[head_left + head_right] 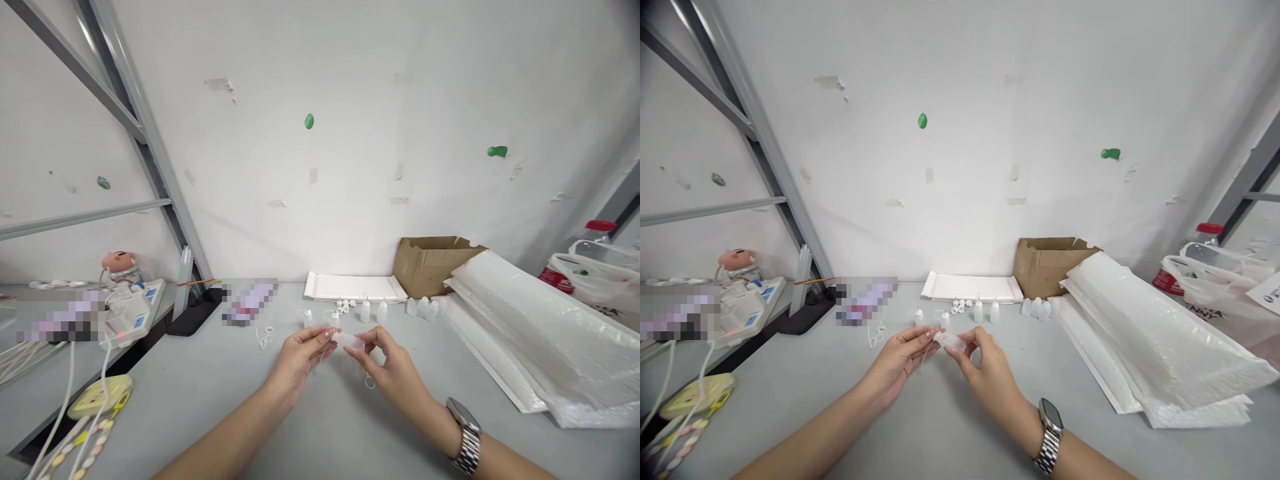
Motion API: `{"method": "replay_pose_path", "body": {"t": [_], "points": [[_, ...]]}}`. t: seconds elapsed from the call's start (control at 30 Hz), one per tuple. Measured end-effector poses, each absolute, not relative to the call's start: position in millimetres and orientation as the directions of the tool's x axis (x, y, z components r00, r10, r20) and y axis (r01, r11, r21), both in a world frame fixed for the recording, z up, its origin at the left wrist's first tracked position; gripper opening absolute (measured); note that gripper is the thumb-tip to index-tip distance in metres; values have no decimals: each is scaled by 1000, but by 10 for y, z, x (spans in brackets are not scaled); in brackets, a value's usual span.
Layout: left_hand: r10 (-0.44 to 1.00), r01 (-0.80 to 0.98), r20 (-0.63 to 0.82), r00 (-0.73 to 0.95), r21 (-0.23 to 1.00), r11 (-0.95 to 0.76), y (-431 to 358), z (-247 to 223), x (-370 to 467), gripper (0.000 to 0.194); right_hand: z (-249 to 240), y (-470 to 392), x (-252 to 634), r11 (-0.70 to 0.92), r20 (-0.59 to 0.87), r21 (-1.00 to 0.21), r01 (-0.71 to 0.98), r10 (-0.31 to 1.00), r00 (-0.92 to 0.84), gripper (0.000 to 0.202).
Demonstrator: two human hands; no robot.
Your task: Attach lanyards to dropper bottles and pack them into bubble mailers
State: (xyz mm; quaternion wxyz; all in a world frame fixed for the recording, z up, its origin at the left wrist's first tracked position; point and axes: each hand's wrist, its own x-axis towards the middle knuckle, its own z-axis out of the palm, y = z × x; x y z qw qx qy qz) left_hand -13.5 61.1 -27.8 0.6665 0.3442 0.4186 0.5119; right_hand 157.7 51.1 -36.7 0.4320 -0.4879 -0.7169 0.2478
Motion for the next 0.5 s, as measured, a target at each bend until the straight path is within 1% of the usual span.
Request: {"method": "replay_pose_path", "body": {"t": [0.13,0.2,0.27,0.33,0.37,0.43,0.5], "points": [[969,-443,-201,145,862,245,591,-255,-93,20,-427,509,1575,556,565,-602,574,804,-187,15],[963,-478,-216,164,836,269,592,-257,-75,19,-450,521,1572,651,676,-460,603,698,-237,11],[957,-513,-227,179,809,287,592,-270,-56,18,-454,530,1564,729,773,-286,622,560,-300,7],[954,-532,-230,193,793,299,587,-283,-34,17,-438,530,1554,761,826,-134,634,439,-353,10],[953,-537,-226,199,789,300,581,-287,-21,17,-425,526,1550,763,841,-76,642,395,-370,12],[957,-539,-200,210,793,284,566,-285,4,17,-398,512,1542,754,855,2,656,339,-392,16],[965,-528,-156,211,812,247,549,-269,26,18,-384,495,1535,752,866,45,658,298,-401,20]]}}
